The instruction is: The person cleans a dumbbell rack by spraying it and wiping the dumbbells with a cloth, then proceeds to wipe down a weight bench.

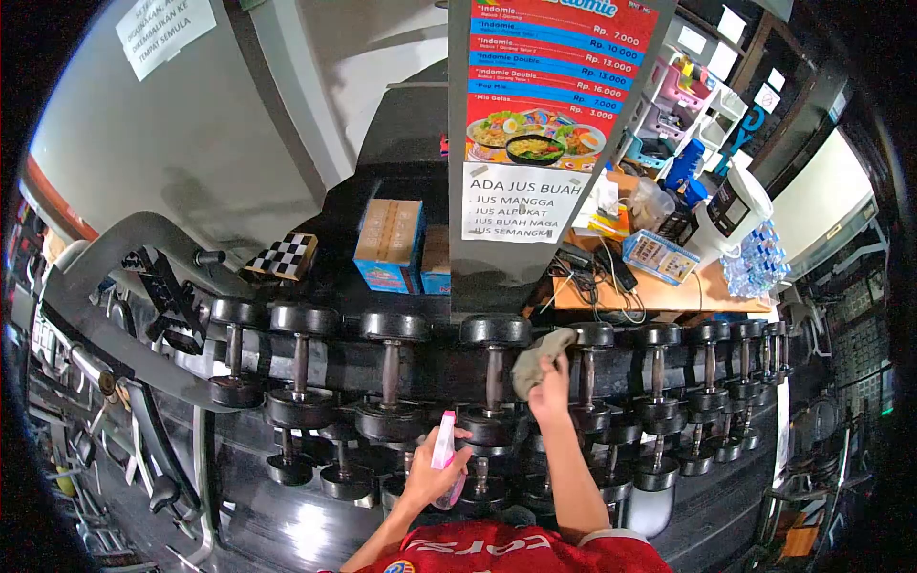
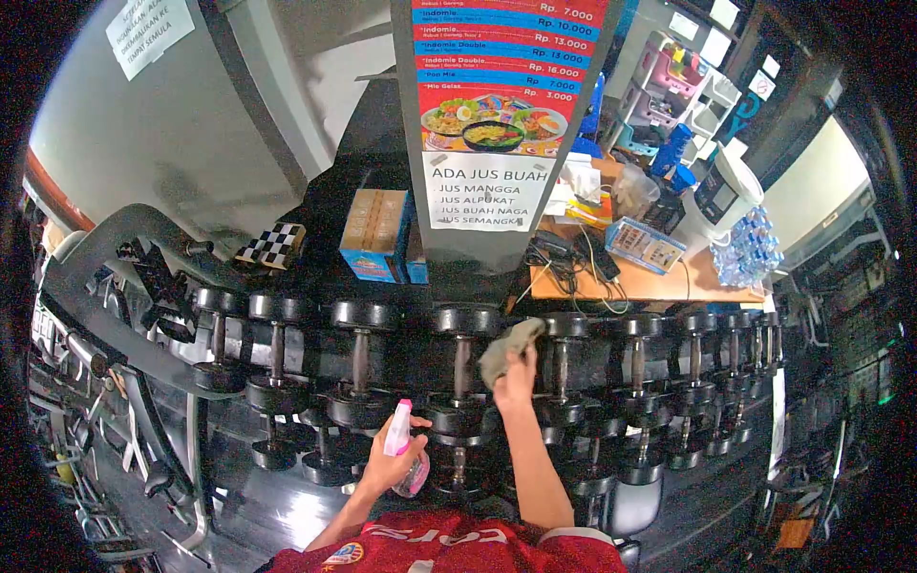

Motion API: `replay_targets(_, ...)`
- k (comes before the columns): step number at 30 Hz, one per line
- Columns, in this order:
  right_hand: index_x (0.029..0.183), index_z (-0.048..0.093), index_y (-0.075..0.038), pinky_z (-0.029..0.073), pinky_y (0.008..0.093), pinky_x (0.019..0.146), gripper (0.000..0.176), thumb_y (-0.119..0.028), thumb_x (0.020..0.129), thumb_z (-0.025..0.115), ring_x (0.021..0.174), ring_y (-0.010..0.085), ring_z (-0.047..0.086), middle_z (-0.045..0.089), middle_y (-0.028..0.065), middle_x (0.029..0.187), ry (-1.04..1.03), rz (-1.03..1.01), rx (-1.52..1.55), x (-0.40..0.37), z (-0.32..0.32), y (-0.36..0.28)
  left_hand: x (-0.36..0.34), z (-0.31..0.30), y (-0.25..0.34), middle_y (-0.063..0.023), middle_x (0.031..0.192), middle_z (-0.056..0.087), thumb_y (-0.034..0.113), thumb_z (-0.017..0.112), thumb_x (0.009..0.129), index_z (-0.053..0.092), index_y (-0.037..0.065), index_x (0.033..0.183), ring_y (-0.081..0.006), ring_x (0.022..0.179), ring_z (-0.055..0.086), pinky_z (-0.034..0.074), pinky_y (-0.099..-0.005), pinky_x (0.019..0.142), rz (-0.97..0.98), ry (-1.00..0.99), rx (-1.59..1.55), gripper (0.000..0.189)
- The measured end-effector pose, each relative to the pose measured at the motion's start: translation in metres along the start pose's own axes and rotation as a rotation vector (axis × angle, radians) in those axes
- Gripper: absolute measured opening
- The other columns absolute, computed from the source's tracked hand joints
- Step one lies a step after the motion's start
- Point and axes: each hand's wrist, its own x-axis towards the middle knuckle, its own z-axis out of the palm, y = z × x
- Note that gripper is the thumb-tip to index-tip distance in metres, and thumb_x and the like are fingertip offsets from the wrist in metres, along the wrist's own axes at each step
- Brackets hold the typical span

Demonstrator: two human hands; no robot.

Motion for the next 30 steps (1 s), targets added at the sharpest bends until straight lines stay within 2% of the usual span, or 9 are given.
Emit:
replay_targets(3, 0.12, 0.048, -0.014, 0.051, 0.0342, 0.081, 0.029, -0.009, 0.092, 0.052, 0.096, 0.0197, 0.06, 0.059, 0.0022, 0.105, 0.008, 0.279, 0.184, 0.016, -0.004, 0.033, -0.001, 0.0, 0.003, -0.0031, 0.062, 0.059, 0.012, 0.066, 0.084, 0.057, 0.005, 0.107, -0.0103, 0.055, 0.06, 0.048, -0.0268, 0.053, -0.031, 0.005, 0.075, 0.025)
replay_targets(7, 0.116, 0.049, -0.014, 0.051, 0.0353, 0.082, 0.023, -0.007, 0.094, 0.048, 0.096, 0.0194, 0.06, 0.06, 0.0017, 0.104, 0.15, 0.172, 0.238, 0.001, 0.023, 0.028, -0.002, -0.005, 0.001, -0.0032, 0.062, 0.059, 0.011, 0.065, 0.084, 0.057, 0.005, 0.106, -0.0101, 0.055, 0.06, 0.048, -0.0269, 0.052, -0.021, 0.029, 0.081, 0.024)
replay_targets(13, 0.123, 0.046, -0.013, 0.047, 0.0396, 0.093, 0.032, -0.006, 0.092, 0.047, 0.107, 0.0225, 0.057, 0.056, 0.0054, 0.115, -0.05, 0.067, 0.191, -0.045, 0.047, 0.014, 0.003, -0.009, 0.005, -0.0029, 0.062, 0.059, 0.009, 0.064, 0.084, 0.056, 0.003, 0.104, -0.01, 0.056, 0.06, 0.048, -0.0264, 0.052, -0.04, 0.056, 0.016, 0.022)
replay_targets(17, 0.127, 0.042, -0.004, 0.04, 0.0349, 0.097, 0.043, -0.01, 0.086, 0.051, 0.11, 0.0222, 0.051, 0.051, 0.0059, 0.121, -0.071, -0.351, 0.074, -0.044, 0.06, -0.013, 0.007, -0.012, 0.001, -0.0032, 0.062, 0.059, 0.008, 0.063, 0.084, 0.056, 0.002, 0.102, -0.0097, 0.056, 0.06, 0.047, -0.026, 0.052, -0.033, 0.069, -0.042, 0.02)
replay_targets(19, 0.125, 0.045, -0.002, 0.039, 0.0358, 0.097, 0.039, -0.008, 0.086, 0.051, 0.108, 0.0227, 0.052, 0.053, 0.0102, 0.119, -0.038, -0.703, -0.251, -0.025, 0.059, -0.016, 0.007, -0.015, 0.0, -0.0033, 0.063, 0.06, 0.007, 0.063, 0.084, 0.056, 0.002, 0.101, -0.0096, 0.056, 0.059, 0.047, -0.0261, 0.052, -0.031, 0.063, -0.016, 0.019)
replay_targets(21, 0.119, 0.051, -0.001, 0.039, 0.0379, 0.097, 0.034, -0.006, 0.085, 0.052, 0.105, 0.0276, 0.054, 0.055, 0.0149, 0.117, -0.075, -0.961, -0.895, 0.001, 0.045, -0.009, 0.008, -0.017, -0.002, -0.0035, 0.063, 0.06, 0.007, 0.063, 0.084, 0.057, 0.002, 0.1, -0.0095, 0.056, 0.059, 0.047, -0.0262, 0.052, -0.028, 0.053, 0.011, 0.018)
replay_targets(23, 0.11, 0.061, -0.009, 0.034, 0.0457, 0.1, 0.031, -0.008, 0.079, 0.059, 0.109, 0.033, 0.053, 0.057, 0.0107, 0.121, -0.526, -1.042, -1.456, 0.009, 0.062, -0.023, 0.009, -0.017, -0.004, -0.0039, 0.065, 0.06, 0.007, 0.063, 0.084, 0.057, 0.002, 0.098, -0.0095, 0.056, 0.059, 0.048, -0.0261, 0.052, -0.051, 0.023, 0.025, 0.016)
replay_targets(28, 0.105, 0.067, -0.013, 0.034, 0.0461, 0.096, 0.027, -0.015, 0.08, 0.057, 0.112, 0.0262, 0.048, 0.058, 0.0067, 0.116, -0.847, -1.531, -1.947, 0.013, 0.104, -0.001, 0.009, -0.015, 0.0, -0.0041, 0.065, 0.06, 0.007, 0.064, 0.084, 0.057, 0.002, 0.096, -0.0095, 0.056, 0.06, 0.047, -0.0257, 0.053, -0.024, 0.021, 0.015, 0.015)
replay_targets(30, 0.106, 0.067, -0.014, 0.034, 0.0455, 0.096, 0.028, -0.016, 0.081, 0.056, 0.111, 0.026, 0.049, 0.058, 0.0075, 0.116, -0.895, -1.45, -2.16, 0.018, 0.118, 0.013, 0.01, -0.015, -0.003, -0.0041, 0.065, 0.06, 0.007, 0.064, 0.084, 0.057, 0.002, 0.096, -0.0097, 0.057, 0.06, 0.047, -0.0255, 0.053, -0.03, 0.025, -0.024, 0.015)
